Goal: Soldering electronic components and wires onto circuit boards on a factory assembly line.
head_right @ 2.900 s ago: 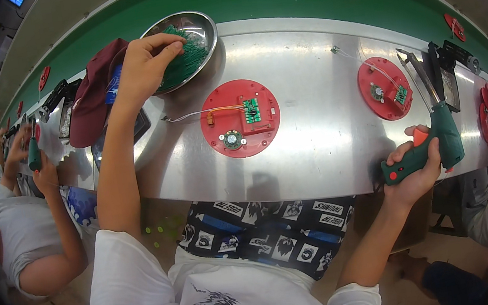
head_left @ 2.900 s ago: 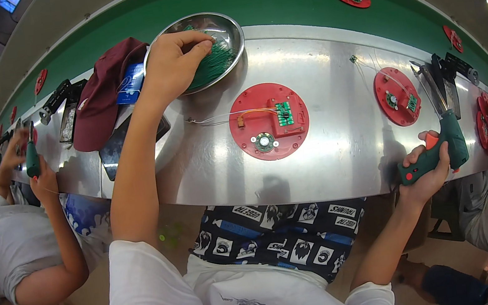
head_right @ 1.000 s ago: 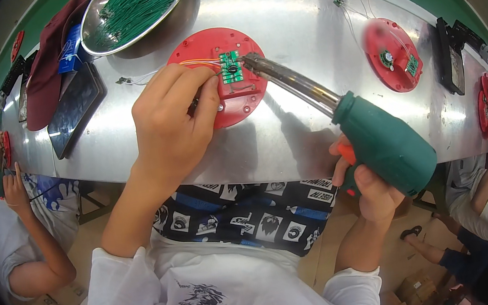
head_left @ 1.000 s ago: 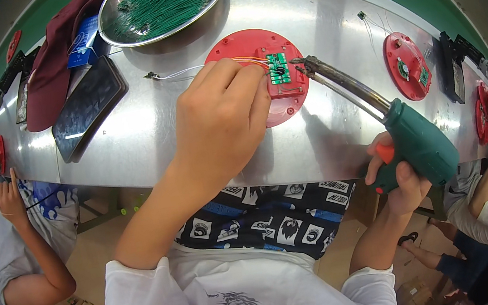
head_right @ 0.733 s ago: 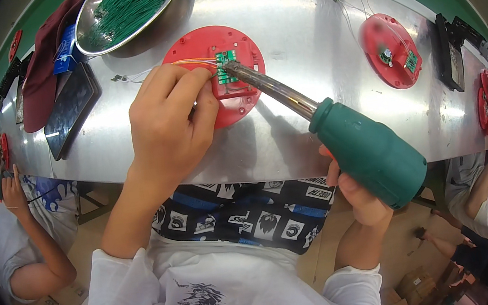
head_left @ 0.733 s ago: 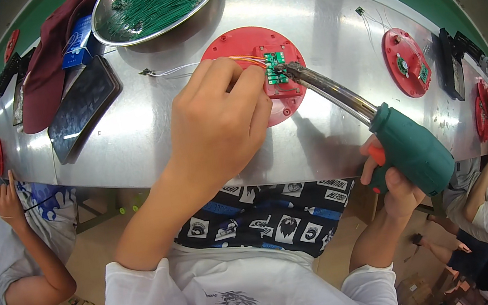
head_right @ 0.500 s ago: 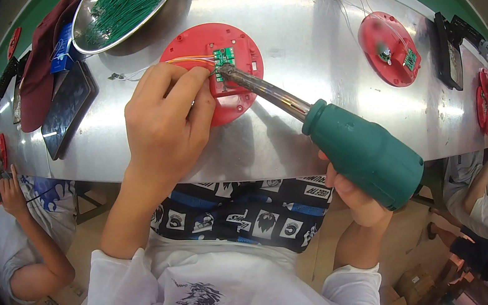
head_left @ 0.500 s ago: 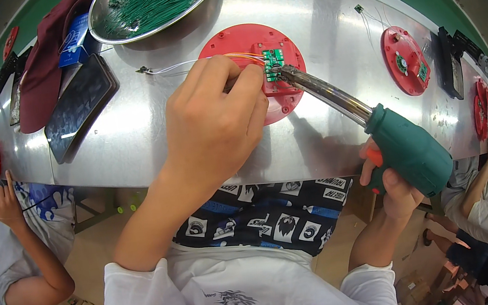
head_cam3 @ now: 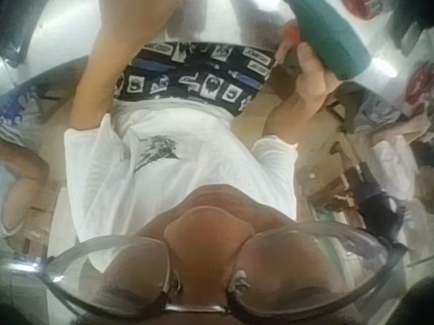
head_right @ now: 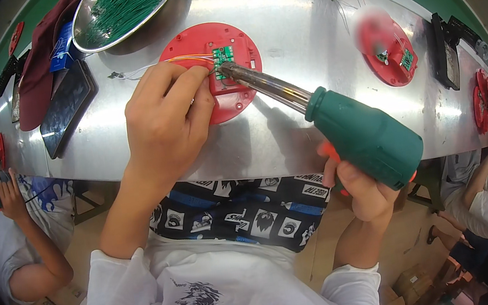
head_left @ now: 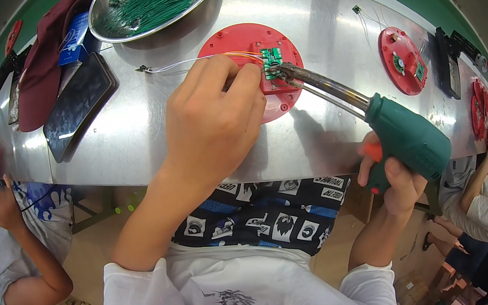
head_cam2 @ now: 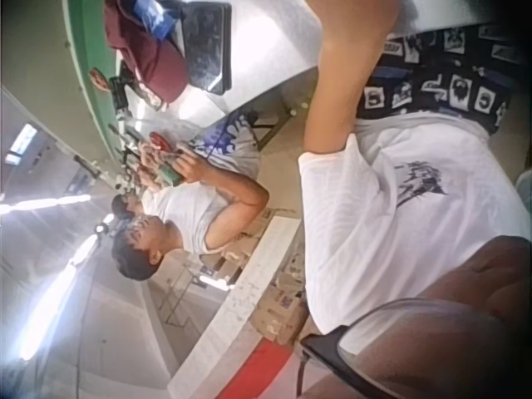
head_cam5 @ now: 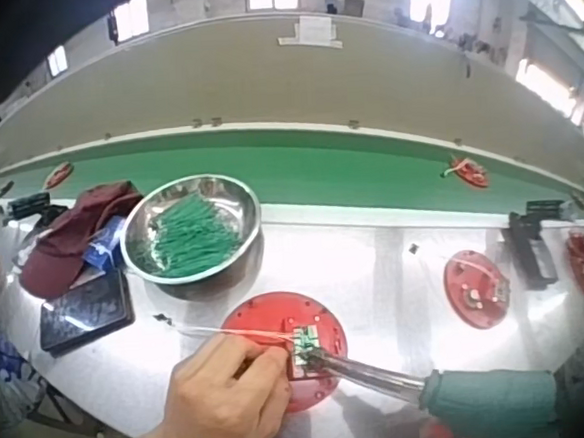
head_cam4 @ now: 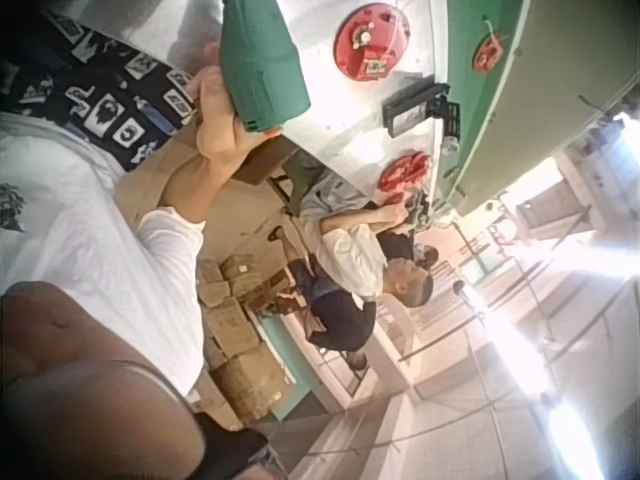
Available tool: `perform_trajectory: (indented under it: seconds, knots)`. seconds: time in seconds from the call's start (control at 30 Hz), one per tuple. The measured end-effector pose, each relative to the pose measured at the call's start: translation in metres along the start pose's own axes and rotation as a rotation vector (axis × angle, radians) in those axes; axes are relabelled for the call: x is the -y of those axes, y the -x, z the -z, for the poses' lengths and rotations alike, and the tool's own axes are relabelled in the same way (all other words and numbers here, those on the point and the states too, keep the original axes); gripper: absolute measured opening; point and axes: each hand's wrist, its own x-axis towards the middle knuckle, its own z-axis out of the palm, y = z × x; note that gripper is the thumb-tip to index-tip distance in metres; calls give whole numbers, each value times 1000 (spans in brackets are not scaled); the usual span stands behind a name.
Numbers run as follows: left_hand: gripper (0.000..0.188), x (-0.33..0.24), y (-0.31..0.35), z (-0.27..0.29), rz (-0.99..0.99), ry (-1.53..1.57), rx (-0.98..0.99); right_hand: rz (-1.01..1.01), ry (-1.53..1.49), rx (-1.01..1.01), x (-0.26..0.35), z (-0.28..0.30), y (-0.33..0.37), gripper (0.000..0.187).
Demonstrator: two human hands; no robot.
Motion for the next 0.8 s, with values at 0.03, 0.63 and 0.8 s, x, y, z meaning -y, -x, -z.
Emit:
perform_trajectory:
  seconds: [0.03,0.63,0.8]
  knots:
    - [14,0,0,0,0,-2,-1,26,-4,-25,0,-2,0,59]
    - [15,-4,-3,4,23,17,46,54,73,-8,-1,-1,4,50]
    - [13,0,-1,-1,-25,-19,-15,9,86,-44,2,-3,5,52]
